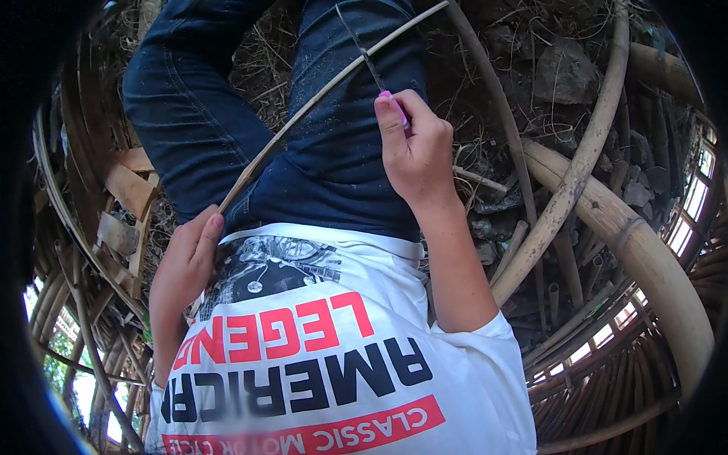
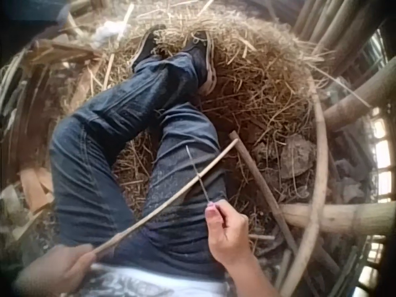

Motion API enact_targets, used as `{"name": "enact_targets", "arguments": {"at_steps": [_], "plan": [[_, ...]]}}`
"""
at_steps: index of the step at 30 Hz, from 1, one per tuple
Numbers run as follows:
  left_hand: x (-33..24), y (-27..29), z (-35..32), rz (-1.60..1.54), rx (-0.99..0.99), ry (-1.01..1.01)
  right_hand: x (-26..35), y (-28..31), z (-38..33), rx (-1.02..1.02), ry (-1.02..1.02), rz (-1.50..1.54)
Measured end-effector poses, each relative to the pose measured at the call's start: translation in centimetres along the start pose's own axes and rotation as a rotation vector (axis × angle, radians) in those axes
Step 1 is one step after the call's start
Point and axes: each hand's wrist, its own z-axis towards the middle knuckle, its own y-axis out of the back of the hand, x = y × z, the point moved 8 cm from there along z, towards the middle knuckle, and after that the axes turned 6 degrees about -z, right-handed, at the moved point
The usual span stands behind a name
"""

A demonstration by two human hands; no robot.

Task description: The person scrapes a thin bamboo stick with a knife while sitting on the ground surrounded by straw and bamboo structures.

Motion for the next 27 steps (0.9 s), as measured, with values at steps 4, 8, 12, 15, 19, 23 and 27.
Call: {"name": "enact_targets", "arguments": {"at_steps": [4,8,12,15,19,23,27], "plan": [[1.4,-0.3,0.6,-0.192,0.11,0.039,-0.1,-0.1,0.2,0.028,-0.034,0.062],[1.9,-1.1,0.2,-0.353,0.269,0.294,0.2,-0.4,0.3,0.123,-0.005,-0.022],[2.5,-1.5,0.1,-0.391,0.286,0.338,0.5,-1.2,0.6,0.216,-0.035,-0.121],[2.0,-1.6,-0.1,-0.433,0.258,0.396,1.9,-1.8,1.0,0.248,0.051,-0.256],[2.5,-2.2,-0.7,-0.514,0.348,0.459,2.3,-2.4,0.9,0.303,0.037,-0.253],[1.3,-2.3,-1.1,-0.47,0.375,0.481,2.0,-2.5,0.8,0.321,0.018,-0.325],[0.9,-2.0,-0.9,-0.409,0.32,0.41,1.8,-2.6,1.0,0.355,-0.012,-0.394]]}}
